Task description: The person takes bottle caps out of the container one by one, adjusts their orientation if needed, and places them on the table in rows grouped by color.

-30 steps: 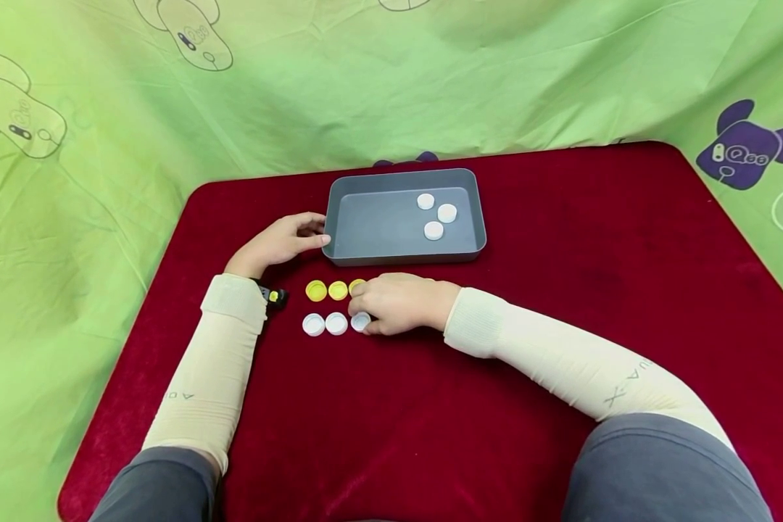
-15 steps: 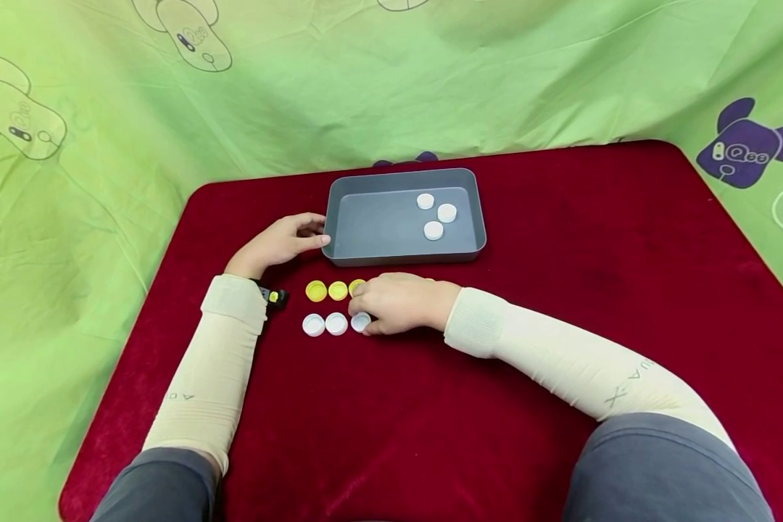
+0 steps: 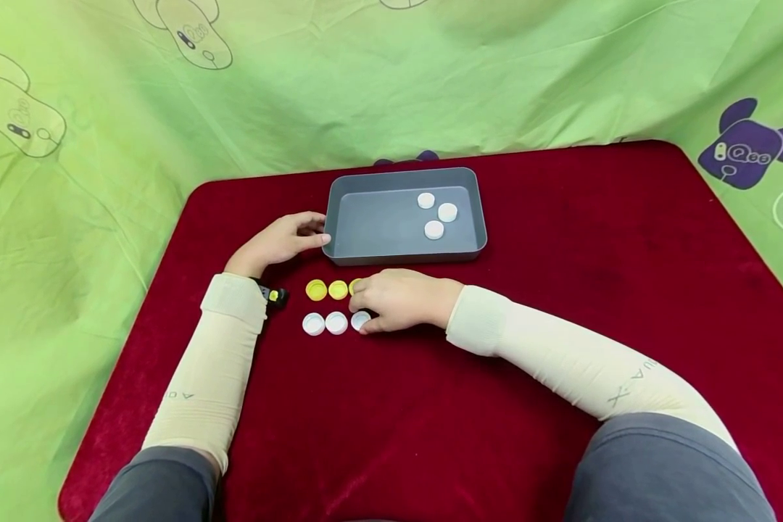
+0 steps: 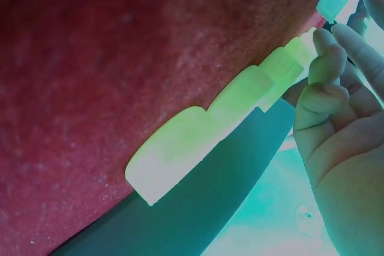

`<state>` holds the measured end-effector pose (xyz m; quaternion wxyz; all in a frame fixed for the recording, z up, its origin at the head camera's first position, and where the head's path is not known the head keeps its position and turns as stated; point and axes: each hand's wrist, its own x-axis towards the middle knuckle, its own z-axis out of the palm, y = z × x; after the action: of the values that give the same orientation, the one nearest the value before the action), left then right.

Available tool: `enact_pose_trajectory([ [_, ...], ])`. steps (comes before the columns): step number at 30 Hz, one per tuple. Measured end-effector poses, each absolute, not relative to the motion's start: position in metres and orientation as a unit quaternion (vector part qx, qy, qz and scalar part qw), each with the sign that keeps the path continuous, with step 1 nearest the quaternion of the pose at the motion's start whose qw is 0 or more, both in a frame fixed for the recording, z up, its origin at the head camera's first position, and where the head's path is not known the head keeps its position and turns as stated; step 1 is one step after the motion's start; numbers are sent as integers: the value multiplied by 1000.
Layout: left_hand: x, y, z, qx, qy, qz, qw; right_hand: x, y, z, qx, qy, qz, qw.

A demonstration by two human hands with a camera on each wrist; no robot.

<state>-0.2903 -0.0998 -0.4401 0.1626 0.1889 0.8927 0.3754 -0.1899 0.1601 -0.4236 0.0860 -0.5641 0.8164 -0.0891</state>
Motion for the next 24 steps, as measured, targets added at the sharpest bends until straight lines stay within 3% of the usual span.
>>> enact_pose_trajectory([
  [24, -291, -101, -442, 187, 893, 377, 162, -192, 171, -412, -565, 818, -96, 55],
])
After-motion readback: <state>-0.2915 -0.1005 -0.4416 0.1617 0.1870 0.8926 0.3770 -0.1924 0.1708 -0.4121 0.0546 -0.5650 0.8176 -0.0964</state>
